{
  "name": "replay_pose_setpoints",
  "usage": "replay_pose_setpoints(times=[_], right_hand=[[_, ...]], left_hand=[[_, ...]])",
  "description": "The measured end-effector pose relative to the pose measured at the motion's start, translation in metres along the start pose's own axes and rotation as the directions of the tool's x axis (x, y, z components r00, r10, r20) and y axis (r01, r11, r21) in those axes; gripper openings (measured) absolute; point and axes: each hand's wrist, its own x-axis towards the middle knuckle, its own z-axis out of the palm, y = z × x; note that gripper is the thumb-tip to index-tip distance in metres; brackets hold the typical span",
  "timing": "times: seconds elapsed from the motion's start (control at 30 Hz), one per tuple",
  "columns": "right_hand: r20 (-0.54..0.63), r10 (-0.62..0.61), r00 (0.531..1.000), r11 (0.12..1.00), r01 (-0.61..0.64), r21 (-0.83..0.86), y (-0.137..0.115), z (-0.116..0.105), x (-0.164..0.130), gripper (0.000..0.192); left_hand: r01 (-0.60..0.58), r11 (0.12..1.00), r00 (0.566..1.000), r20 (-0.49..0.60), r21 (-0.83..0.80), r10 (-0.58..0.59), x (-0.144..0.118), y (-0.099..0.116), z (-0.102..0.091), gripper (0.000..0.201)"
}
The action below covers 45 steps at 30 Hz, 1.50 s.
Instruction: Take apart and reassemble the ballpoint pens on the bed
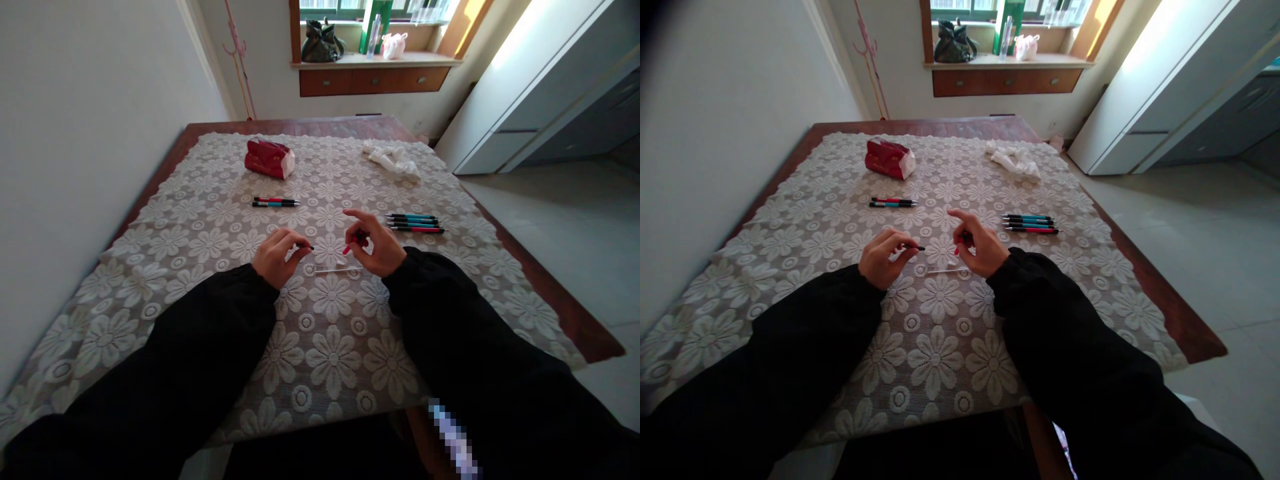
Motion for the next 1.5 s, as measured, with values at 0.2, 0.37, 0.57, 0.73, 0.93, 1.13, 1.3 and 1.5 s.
replay_pose_setpoints(times=[0.2,0.37,0.57,0.73,0.93,1.13,1.3,1.5], right_hand=[[-0.056,0.015,0.998,0.997,-0.011,0.077,0.011,0.002,0.001,0.052],[-0.029,0.095,0.995,0.993,-0.097,-0.074,0.032,0.001,0.000,0.045],[0.116,-0.198,0.973,0.912,0.227,-0.341,0.009,0.001,-0.002,0.016],[0.308,-0.255,0.916,0.854,0.364,-0.373,-0.005,0.012,-0.006,0.004],[0.304,-0.207,0.930,0.831,0.331,-0.448,0.005,0.008,-0.007,0.004],[0.310,-0.178,0.934,0.825,0.313,-0.471,-0.001,0.008,-0.005,0.003],[0.314,-0.176,0.933,0.827,0.313,-0.467,0.000,0.008,-0.005,0.004],[0.319,-0.176,0.931,0.827,0.316,-0.466,0.000,0.009,-0.005,0.003]], left_hand=[[0.072,0.994,0.997,0.022,0.076,-0.074,-0.002,-0.002,0.001,0.009],[0.126,0.975,0.986,0.089,0.181,-0.144,-0.001,-0.004,0.003,0.011],[0.057,0.987,0.990,0.121,0.151,-0.076,0.001,0.002,0.000,0.025],[-0.135,0.987,0.972,0.205,0.081,0.117,0.001,0.006,-0.003,0.015],[-0.120,0.991,0.974,0.203,0.067,0.104,0.000,0.003,-0.001,0.009],[-0.135,0.990,0.972,0.200,0.045,0.124,0.001,0.001,-0.002,0.005],[-0.126,0.991,0.971,0.211,0.049,0.113,0.001,0.001,-0.002,0.005],[-0.139,0.990,0.972,0.197,0.037,0.129,0.001,0.001,-0.001,0.006]])
